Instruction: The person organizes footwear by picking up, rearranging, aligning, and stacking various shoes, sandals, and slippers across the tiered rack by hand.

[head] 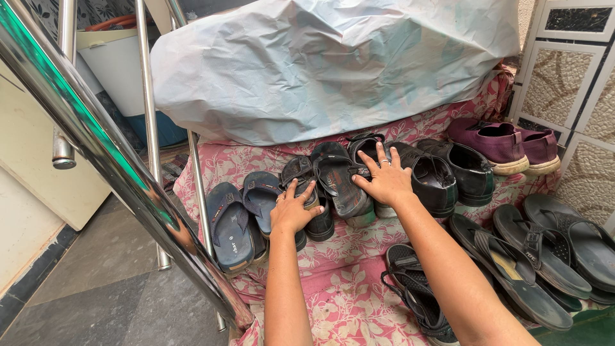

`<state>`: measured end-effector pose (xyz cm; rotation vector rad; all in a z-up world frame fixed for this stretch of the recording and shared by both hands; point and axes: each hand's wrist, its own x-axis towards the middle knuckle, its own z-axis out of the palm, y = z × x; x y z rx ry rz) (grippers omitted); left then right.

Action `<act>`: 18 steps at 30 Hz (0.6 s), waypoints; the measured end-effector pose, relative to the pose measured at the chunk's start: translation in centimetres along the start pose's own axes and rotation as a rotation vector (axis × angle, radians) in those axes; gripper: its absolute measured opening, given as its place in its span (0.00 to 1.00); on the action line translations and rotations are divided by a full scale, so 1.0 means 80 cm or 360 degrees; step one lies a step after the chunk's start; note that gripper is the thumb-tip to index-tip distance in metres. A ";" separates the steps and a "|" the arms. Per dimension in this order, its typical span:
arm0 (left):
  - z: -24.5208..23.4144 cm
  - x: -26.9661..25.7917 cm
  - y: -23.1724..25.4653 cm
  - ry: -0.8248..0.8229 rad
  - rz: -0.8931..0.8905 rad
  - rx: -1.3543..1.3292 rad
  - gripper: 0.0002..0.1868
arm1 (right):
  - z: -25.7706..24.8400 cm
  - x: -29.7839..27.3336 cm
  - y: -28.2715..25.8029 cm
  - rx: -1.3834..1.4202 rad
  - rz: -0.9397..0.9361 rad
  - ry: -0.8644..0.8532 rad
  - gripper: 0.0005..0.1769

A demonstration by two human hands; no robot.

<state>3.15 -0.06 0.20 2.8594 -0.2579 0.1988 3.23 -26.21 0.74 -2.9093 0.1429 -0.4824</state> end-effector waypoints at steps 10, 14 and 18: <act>0.000 0.000 0.000 0.0001 -0.0001 0.0002 0.43 | 0.001 0.000 0.000 0.0014 0.0006 -0.0017 0.46; -0.002 -0.002 0.001 0.0002 0.0002 0.0004 0.43 | 0.000 0.000 0.000 0.0023 0.0009 -0.0022 0.46; -0.001 -0.001 0.002 -0.0019 -0.0018 0.0005 0.43 | 0.000 0.000 0.000 0.0026 0.0008 -0.0016 0.46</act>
